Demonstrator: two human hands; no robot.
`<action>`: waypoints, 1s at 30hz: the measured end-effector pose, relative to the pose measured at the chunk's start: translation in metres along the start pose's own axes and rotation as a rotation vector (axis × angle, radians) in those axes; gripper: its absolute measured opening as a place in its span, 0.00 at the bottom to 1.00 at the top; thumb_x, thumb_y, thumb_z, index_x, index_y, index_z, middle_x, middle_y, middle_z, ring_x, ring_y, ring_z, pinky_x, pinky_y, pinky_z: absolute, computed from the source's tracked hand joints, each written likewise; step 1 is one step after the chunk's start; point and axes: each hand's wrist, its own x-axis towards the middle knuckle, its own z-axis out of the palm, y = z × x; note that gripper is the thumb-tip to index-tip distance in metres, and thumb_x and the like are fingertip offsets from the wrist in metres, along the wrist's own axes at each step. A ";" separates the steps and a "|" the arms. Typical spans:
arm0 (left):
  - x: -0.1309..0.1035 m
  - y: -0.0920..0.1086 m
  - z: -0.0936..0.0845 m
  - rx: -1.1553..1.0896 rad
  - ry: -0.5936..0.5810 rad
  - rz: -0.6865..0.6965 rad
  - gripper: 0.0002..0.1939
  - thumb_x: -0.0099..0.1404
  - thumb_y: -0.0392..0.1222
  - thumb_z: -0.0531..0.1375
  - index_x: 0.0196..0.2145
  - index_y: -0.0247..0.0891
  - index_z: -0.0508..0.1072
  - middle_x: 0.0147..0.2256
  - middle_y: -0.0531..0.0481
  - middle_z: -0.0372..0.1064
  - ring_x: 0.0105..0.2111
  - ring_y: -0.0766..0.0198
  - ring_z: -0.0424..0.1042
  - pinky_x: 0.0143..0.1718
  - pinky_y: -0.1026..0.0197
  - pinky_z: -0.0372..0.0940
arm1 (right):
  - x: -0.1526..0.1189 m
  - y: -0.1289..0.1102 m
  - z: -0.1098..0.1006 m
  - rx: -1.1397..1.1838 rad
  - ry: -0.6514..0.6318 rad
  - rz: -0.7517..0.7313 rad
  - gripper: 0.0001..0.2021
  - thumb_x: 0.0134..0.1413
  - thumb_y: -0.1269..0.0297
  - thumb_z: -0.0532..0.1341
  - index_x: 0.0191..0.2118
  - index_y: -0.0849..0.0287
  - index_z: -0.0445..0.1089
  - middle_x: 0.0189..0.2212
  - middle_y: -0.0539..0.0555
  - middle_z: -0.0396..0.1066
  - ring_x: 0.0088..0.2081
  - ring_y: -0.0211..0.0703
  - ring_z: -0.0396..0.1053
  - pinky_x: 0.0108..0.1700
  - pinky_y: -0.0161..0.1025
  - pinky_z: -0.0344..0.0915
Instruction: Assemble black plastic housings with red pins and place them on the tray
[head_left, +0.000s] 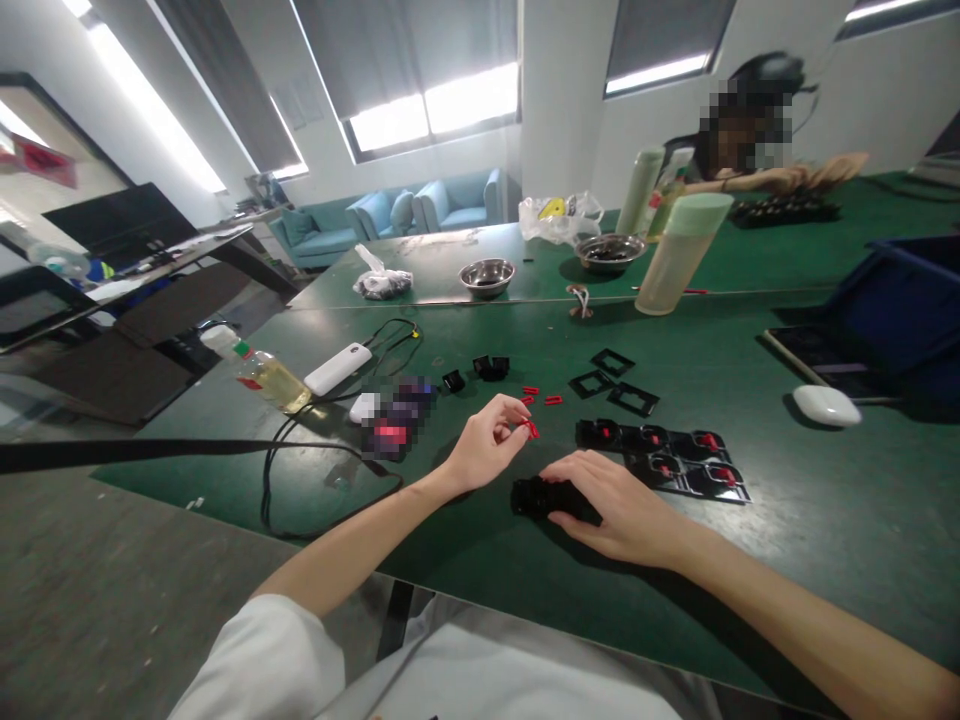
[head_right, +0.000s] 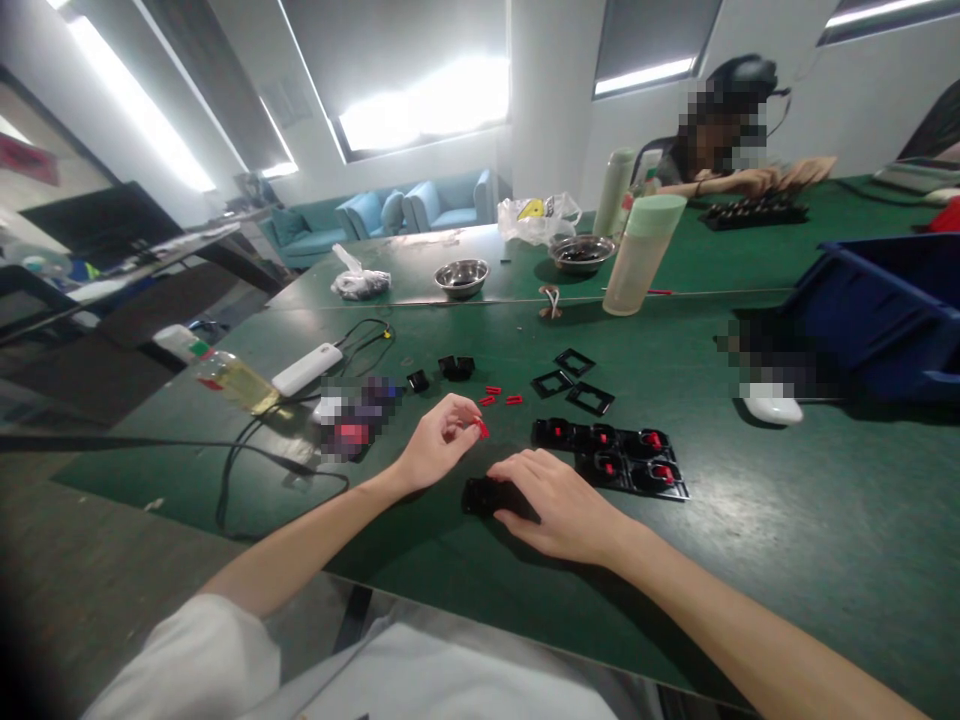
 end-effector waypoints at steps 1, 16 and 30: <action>0.000 -0.001 0.000 -0.008 -0.005 -0.004 0.12 0.70 0.46 0.65 0.46 0.38 0.71 0.39 0.49 0.72 0.33 0.68 0.70 0.31 0.67 0.61 | 0.000 0.000 0.000 -0.002 -0.002 -0.002 0.14 0.65 0.65 0.65 0.55 0.55 0.69 0.46 0.59 0.78 0.46 0.53 0.75 0.48 0.51 0.74; -0.003 0.006 0.002 -0.122 -0.087 -0.035 0.15 0.70 0.48 0.65 0.45 0.37 0.67 0.40 0.48 0.70 0.35 0.69 0.70 0.31 0.69 0.61 | 0.001 -0.002 -0.003 -0.026 0.043 -0.019 0.15 0.68 0.56 0.64 0.55 0.56 0.68 0.47 0.60 0.78 0.46 0.54 0.76 0.49 0.51 0.74; -0.014 0.015 0.005 -0.117 -0.343 -0.092 0.22 0.69 0.45 0.65 0.55 0.41 0.62 0.38 0.52 0.72 0.24 0.75 0.60 0.26 0.68 0.52 | 0.002 0.004 0.006 -0.133 0.337 -0.006 0.10 0.72 0.69 0.59 0.52 0.53 0.75 0.43 0.56 0.80 0.39 0.44 0.79 0.42 0.41 0.77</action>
